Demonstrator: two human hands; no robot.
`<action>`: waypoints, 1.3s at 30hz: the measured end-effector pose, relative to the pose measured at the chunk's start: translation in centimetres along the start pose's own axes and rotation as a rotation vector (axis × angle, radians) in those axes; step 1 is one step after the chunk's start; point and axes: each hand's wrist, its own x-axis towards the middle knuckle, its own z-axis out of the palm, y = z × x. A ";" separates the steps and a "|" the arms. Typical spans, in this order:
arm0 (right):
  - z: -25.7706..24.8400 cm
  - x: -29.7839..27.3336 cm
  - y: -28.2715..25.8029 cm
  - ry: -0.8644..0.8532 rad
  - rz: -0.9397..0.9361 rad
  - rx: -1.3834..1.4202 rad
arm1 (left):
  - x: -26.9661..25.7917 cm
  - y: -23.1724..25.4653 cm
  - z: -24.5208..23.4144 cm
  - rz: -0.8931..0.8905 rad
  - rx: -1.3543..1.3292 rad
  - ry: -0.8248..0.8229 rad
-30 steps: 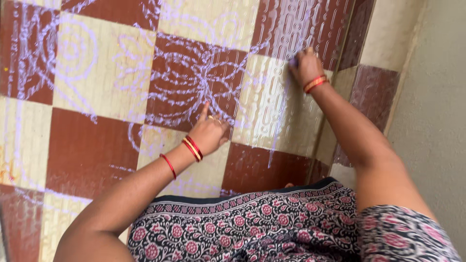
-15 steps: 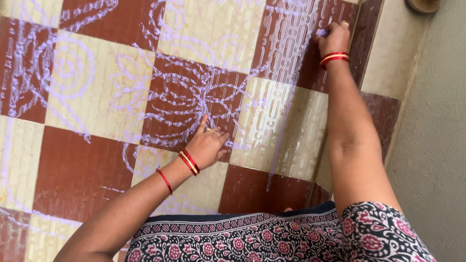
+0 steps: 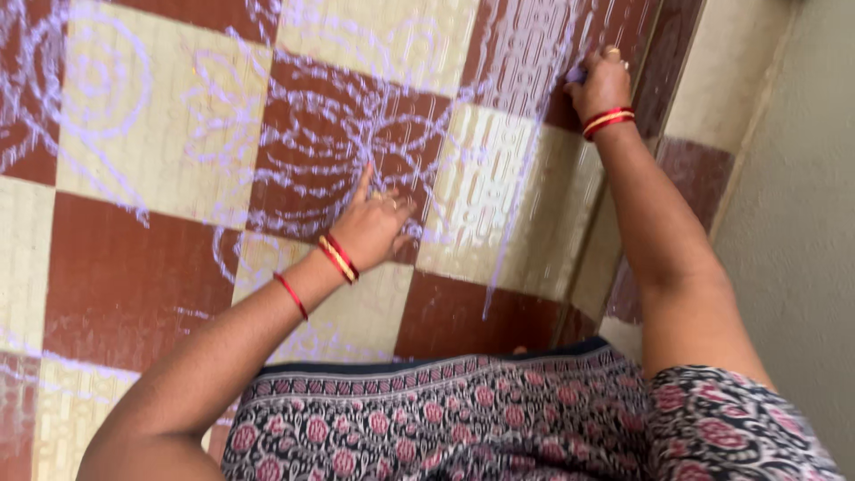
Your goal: The person draws a decorative pattern on a tiled floor using a purple chalk-like material. The person uses their right hand to draw lines and shapes while occasionally using their left hand for support. The pattern includes curved lines and floral-like motifs.
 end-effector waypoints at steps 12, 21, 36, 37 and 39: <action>-2.3 -24.7 -8.4 -0.496 -0.105 0.048 | -2.3 2.4 -4.4 0.070 0.071 0.152; -3.9 -34.0 -13.1 -0.767 -0.313 -0.008 | -6.3 3.6 -6.2 0.017 0.099 0.146; -2.8 -13.4 -7.2 -0.234 -0.218 0.005 | -7.3 2.5 -5.8 -0.067 0.101 0.104; -2.7 -11.3 -6.9 -0.235 -0.164 0.007 | -7.0 2.4 -5.8 -0.069 0.117 0.087; -1.8 -8.3 -7.3 -0.169 -0.159 0.001 | -6.3 2.5 -5.6 -0.072 0.149 0.049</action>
